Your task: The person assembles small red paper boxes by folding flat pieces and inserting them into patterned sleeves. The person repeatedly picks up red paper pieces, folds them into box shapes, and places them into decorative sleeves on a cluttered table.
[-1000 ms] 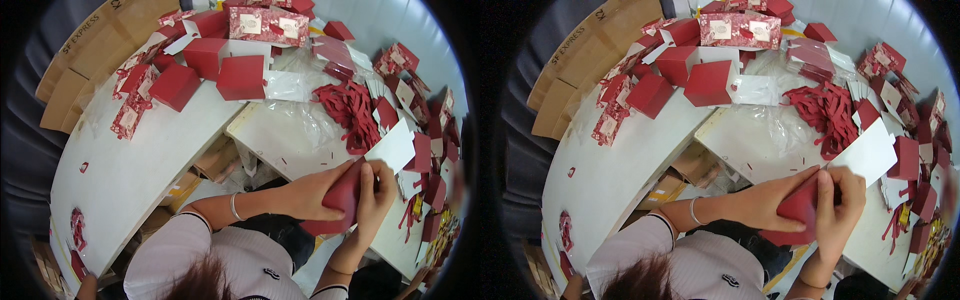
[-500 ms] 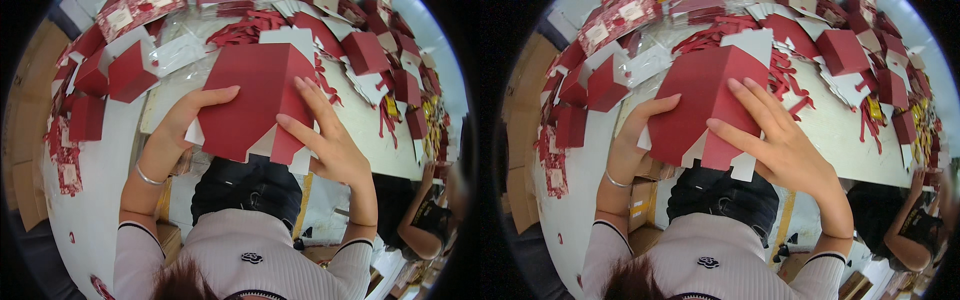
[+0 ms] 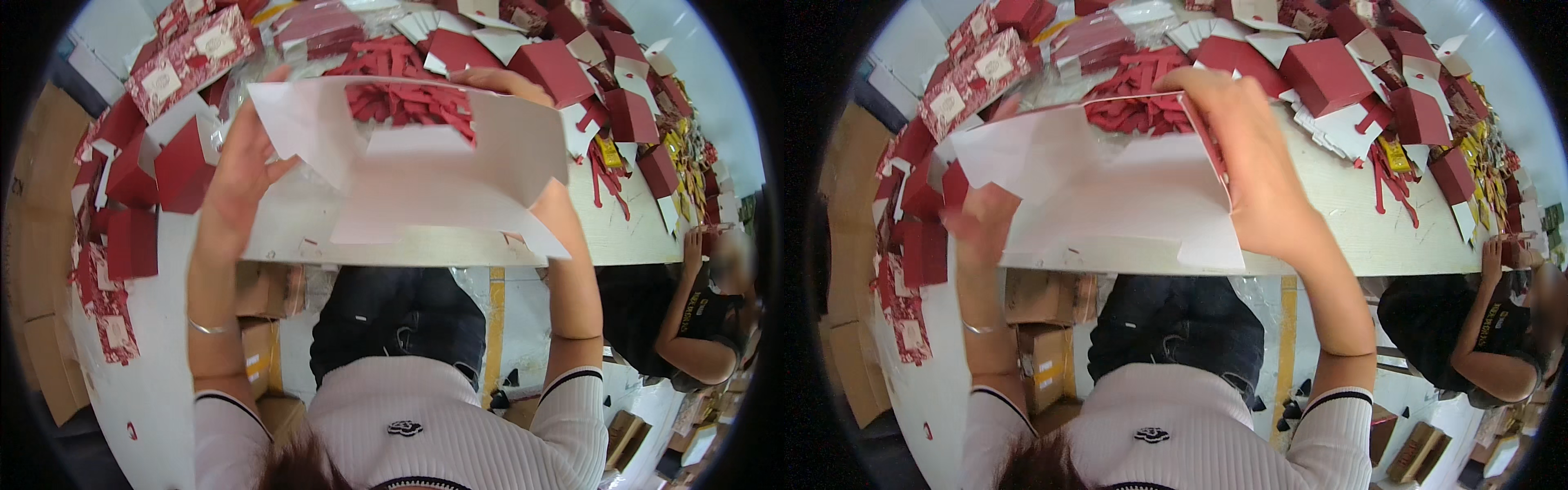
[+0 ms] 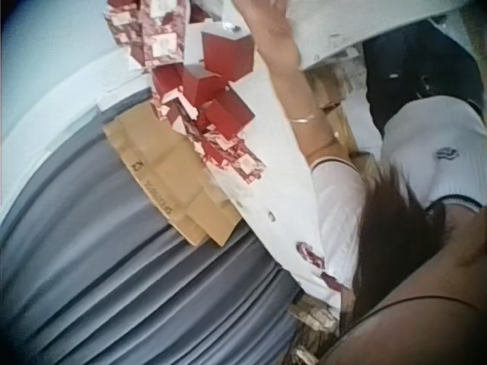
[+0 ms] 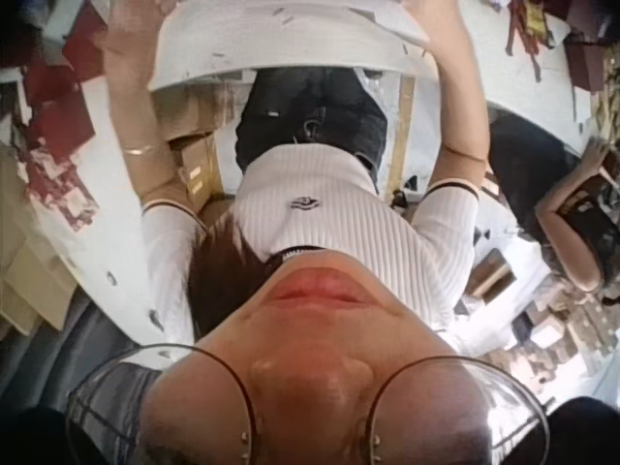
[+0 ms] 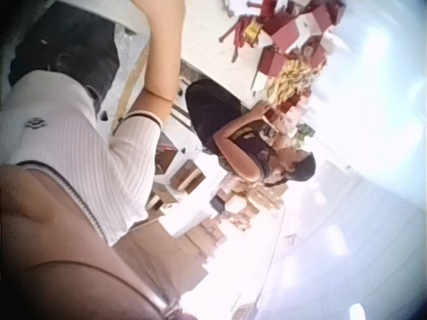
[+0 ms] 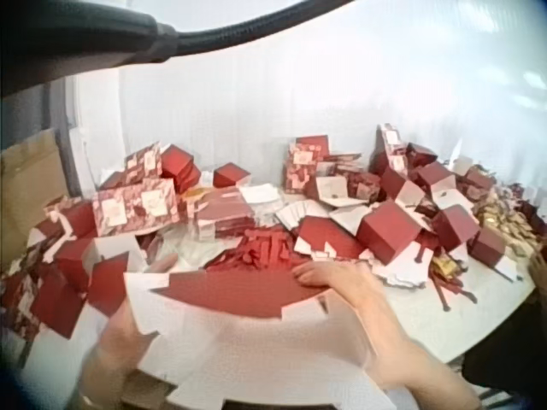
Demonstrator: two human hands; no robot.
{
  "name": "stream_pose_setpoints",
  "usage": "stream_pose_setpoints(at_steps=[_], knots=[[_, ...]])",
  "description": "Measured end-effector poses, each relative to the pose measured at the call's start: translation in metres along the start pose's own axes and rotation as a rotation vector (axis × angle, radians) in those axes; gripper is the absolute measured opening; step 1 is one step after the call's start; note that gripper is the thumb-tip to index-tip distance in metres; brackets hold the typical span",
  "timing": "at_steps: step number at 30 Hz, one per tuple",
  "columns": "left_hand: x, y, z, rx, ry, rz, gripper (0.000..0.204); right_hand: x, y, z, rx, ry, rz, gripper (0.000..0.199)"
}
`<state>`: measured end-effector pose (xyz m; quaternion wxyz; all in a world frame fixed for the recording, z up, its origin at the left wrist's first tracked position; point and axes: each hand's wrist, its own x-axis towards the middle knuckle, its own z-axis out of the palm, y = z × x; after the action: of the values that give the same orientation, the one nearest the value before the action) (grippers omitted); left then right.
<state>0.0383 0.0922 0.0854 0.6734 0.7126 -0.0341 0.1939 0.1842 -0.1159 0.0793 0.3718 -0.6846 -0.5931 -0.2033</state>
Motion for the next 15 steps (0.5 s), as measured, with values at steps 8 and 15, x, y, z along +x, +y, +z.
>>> stream_pose_setpoints(at_steps=[8,15], knots=[[-0.006,-0.023,0.046,-0.189,0.327,0.314,0.079,0.006,-0.028,0.024,0.558,0.047,0.126,0.087],[-0.002,-0.029,0.070,-0.102,0.437,0.313,0.060,0.004,-0.037,0.034,0.838,0.305,0.317,0.063]])
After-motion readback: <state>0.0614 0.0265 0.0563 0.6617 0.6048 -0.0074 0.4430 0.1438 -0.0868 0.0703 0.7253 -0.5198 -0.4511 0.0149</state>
